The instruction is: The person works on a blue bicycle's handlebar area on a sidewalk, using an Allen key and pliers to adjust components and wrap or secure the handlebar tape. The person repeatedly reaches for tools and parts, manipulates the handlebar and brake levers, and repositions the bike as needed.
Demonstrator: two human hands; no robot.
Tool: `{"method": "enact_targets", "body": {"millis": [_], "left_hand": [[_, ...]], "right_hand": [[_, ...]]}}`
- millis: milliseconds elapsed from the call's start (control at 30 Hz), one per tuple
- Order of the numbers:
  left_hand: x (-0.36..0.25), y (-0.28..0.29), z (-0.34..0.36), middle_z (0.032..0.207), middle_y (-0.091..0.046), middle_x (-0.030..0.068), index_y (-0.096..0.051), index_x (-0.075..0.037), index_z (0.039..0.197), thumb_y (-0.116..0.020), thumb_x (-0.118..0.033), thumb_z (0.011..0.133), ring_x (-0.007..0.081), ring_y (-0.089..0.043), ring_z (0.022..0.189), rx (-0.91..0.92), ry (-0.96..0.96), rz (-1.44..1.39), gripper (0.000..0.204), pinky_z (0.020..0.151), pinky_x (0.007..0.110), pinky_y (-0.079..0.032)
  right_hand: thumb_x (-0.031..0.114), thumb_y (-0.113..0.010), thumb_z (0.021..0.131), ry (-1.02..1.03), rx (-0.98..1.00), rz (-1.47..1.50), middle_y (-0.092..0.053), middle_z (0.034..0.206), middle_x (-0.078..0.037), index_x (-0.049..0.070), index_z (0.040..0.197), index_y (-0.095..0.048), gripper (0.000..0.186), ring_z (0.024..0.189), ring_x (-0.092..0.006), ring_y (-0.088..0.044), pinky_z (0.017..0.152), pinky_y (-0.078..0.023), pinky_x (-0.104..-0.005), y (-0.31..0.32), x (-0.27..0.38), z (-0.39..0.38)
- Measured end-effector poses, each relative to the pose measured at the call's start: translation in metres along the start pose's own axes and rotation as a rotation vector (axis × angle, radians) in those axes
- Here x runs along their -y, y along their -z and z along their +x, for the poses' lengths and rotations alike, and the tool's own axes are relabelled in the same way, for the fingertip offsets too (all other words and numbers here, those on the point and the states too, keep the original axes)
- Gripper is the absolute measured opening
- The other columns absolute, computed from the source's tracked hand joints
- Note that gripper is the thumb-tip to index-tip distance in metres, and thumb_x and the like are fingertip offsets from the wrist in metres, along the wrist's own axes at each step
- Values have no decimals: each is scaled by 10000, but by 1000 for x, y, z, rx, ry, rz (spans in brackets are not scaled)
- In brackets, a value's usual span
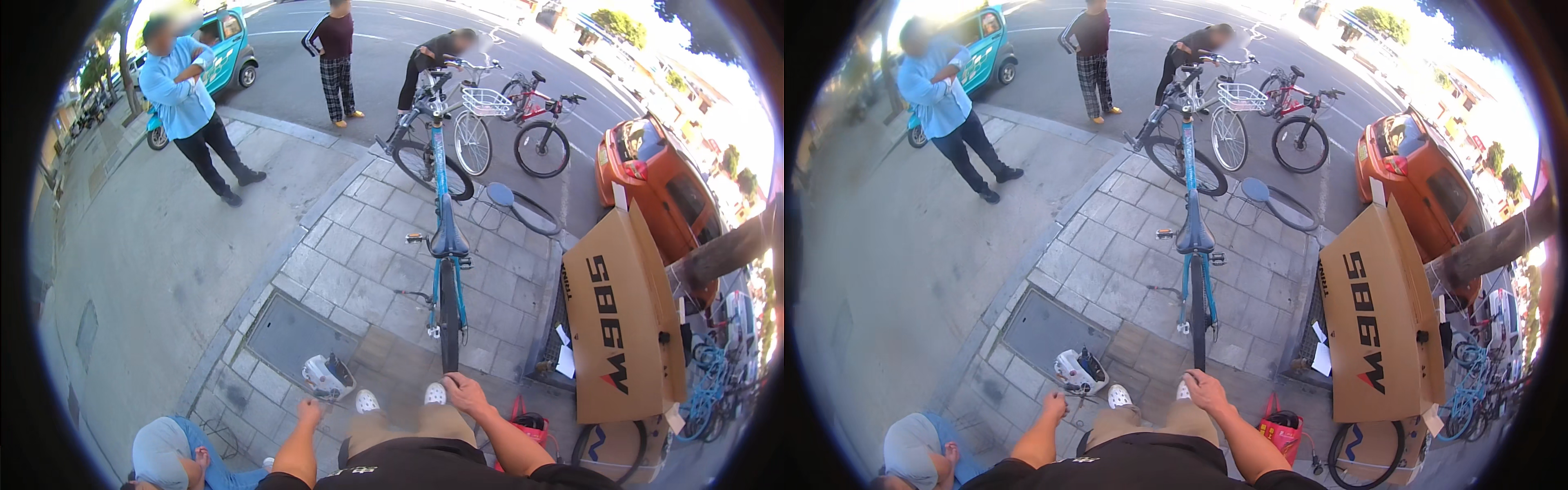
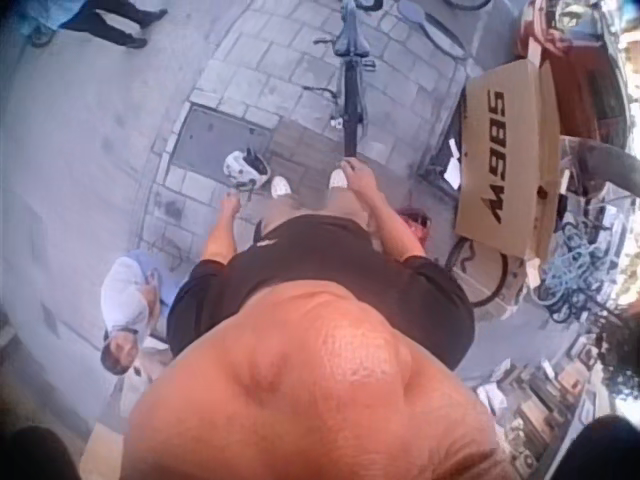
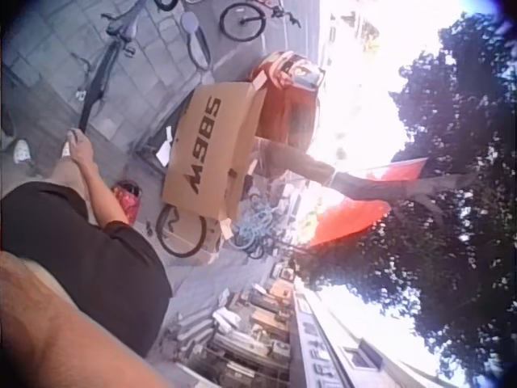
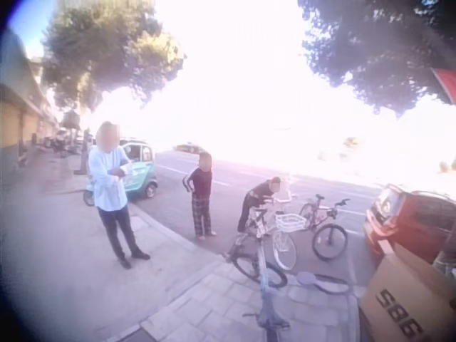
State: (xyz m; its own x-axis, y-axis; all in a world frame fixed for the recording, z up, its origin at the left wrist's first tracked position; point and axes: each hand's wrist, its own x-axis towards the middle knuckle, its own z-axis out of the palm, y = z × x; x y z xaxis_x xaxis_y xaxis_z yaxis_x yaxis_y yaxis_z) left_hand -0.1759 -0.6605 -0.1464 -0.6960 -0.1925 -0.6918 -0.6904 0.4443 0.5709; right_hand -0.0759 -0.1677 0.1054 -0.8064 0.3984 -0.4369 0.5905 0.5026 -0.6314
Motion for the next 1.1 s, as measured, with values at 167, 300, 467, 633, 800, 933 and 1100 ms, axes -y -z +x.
{"method": "enact_targets", "body": {"millis": [167,300,467,633,800,933,1100], "left_hand": [[50,49,-76,996,-784,276,-684,68,1286,-583,-270,1049,426,-785,941,210,56,676,425,769,509,-613],[64,-1,-175,1218,-755,326,-710,96,1237,-599,-402,1008,487,-719,1212,367,-175,930,559,1048,539,-570],[19,-100,-231,1288,-735,309,-701,64,1296,-627,-384,976,466,-700,1258,392,-108,926,555,1074,529,-559],[-25,-179,-267,1359,-715,291,-692,32,1355,-654,-365,945,445,-682,1304,436,-79,1023,572,1100,520,-548],[-55,-242,-251,1429,-695,273,-682,0,1414,-682,-347,913,424,-664,1350,562,-186,1231,609,1126,510,-537],[-106,-286,-222,1481,-667,274,-671,-10,1465,-687,-329,904,404,-646,1386,513,-197,1305,646,1155,481,-525],[-135,-368,-222,1450,-685,284,-689,1,1453,-719,-395,911,417,-653,1369,484,-248,1129,672,1147,475,-528]], "right_hand": [[443,-581,1026,-330,-269,-54,-769,1194,-276,83,1247,-778,466,1176,-474,-721,1015,-567,-503,30,-192,-80],[391,-578,969,-563,-266,-55,-746,1078,-357,-39,1043,-792,486,1104,-521,-725,972,-566,-559,32,-340,-187],[283,-569,954,-552,-166,119,-711,958,-263,-17,1042,-764,368,961,-427,-698,874,-549,-529,39,-475,-256],[225,-578,951,-517,-263,324,-710,856,-191,4,1037,-764,301,852,-350,-705,803,-549,-494,98,-526,-239],[327,-643,1023,-551,-510,165,-805,1048,-270,-22,1139,-811,404,1046,-401,-784,978,-577,-462,228,-561,-143],[288,-635,1074,-454,-641,488,-684,791,-76,19,1136,-793,318,596,-192,-640,552,-512,-375,275,-582,-85],[321,-621,1108,-664,-481,928,-567,739,-30,71,1210,-713,285,467,-141,-514,387,-392,-318,299,-535,-53]]}}
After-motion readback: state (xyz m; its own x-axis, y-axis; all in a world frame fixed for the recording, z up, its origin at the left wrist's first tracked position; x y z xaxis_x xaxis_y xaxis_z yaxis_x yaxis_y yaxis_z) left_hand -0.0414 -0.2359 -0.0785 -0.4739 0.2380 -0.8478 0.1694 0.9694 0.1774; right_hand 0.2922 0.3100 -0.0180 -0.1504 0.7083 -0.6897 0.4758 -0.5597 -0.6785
